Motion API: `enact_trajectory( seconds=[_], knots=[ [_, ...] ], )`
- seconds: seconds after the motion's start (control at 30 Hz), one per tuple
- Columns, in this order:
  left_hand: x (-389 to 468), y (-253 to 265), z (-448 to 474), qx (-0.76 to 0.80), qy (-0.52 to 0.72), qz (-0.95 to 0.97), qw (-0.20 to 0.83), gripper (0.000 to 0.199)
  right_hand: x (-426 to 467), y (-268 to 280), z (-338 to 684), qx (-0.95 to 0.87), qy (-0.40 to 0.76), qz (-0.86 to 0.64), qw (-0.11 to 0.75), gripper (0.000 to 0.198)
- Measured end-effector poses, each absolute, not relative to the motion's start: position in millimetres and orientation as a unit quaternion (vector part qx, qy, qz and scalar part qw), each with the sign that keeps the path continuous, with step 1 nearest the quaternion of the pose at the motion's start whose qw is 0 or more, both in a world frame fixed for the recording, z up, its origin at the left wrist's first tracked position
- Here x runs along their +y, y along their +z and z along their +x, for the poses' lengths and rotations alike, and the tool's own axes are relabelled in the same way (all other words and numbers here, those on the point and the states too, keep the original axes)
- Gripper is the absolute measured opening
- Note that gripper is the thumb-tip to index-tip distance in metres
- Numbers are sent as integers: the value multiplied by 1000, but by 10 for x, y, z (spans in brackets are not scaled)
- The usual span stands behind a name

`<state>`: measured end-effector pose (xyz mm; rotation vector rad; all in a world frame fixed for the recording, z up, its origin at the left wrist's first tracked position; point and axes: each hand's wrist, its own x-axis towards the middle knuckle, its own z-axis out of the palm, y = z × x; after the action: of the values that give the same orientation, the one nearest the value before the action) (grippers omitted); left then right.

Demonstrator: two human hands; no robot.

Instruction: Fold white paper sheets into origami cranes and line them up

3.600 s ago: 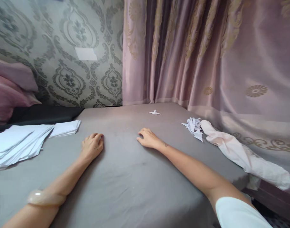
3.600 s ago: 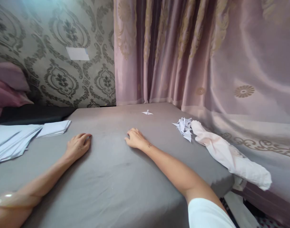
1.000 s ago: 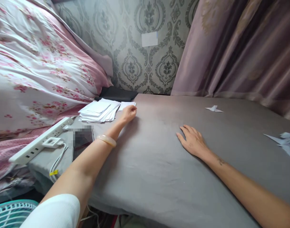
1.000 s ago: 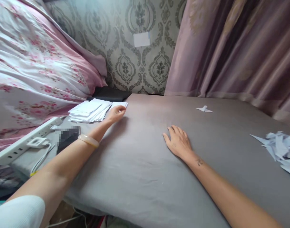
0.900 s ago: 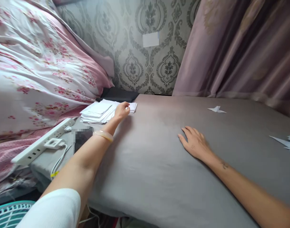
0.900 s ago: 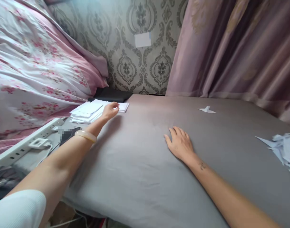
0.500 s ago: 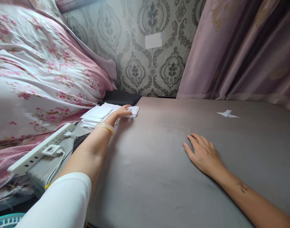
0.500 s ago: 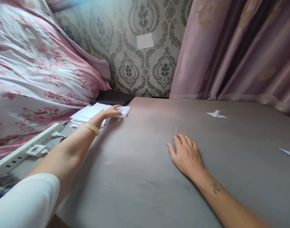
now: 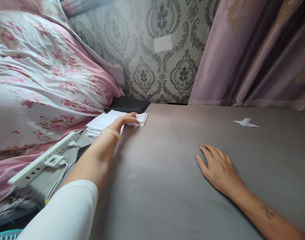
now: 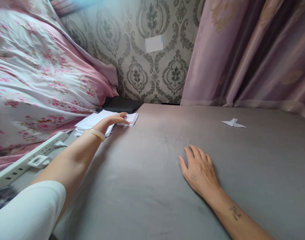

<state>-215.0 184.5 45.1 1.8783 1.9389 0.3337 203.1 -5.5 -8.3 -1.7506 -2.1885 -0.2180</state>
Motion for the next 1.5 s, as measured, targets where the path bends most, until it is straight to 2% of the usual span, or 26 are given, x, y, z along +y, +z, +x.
enact_trajectory(
  seconds=[0.23, 0.37, 0.43, 0.53, 0.6, 0.7, 0.77, 0.93, 0.97, 1.03, 1.07, 1.17, 1.37, 1.43, 1.5],
  knots=[
    [1839, 429, -2187, 701, 145, 661, 224, 80, -41, -110, 2044, -768, -88, -614, 161, 54],
    [1756, 491, -2150, 697, 173, 656, 231, 71, -40, -117, 2045, -768, -95, -613, 164, 53],
    [1701, 517, -2111, 695, 197, 652, 229, 60, -43, -114, 2043, -768, -97, -613, 162, 52],
    [1621, 539, -2023, 696, 255, 637, 208, 32, -48, -107, 2037, -766, -95, -616, 160, 51],
    [1585, 568, -1934, 702, 316, 614, 177, 21, -53, -99, 2032, -766, -91, -617, 160, 50],
    [1551, 681, -1726, 693, 423, 570, 128, 20, -65, -78, 2022, -767, -81, -616, 161, 48],
    [1504, 788, -1519, 667, 474, 559, 133, 21, -75, -60, 2016, -767, -74, -617, 162, 47],
    [1065, 899, -874, 576, 488, 587, 291, 32, -86, -15, 2051, -772, -19, -605, 197, 43],
    [923, 875, -761, 555, 465, 594, 350, 33, -92, -4, 2068, -774, 7, -595, 216, 42],
    [635, 793, -578, 487, 353, 571, 558, 34, -114, 26, 2103, -754, 54, -589, 285, 48],
    [504, 743, -507, 472, 303, 554, 615, 33, -133, 45, 2117, -743, 62, -583, 324, 53],
    [226, 601, -367, 455, 227, 545, 667, 32, -207, 113, 2127, -779, 33, -507, 369, 61],
    [120, 433, -290, 416, 198, 611, 644, 36, -323, 182, 2043, -876, -88, -386, 276, 32],
    [124, 393, -290, 433, 242, 646, 581, 42, -344, 184, 2018, -878, -135, -388, 245, 26],
    [104, 373, -289, 478, 324, 687, 442, 43, -366, 191, 1998, -872, -179, -404, 210, 25]
  ],
)
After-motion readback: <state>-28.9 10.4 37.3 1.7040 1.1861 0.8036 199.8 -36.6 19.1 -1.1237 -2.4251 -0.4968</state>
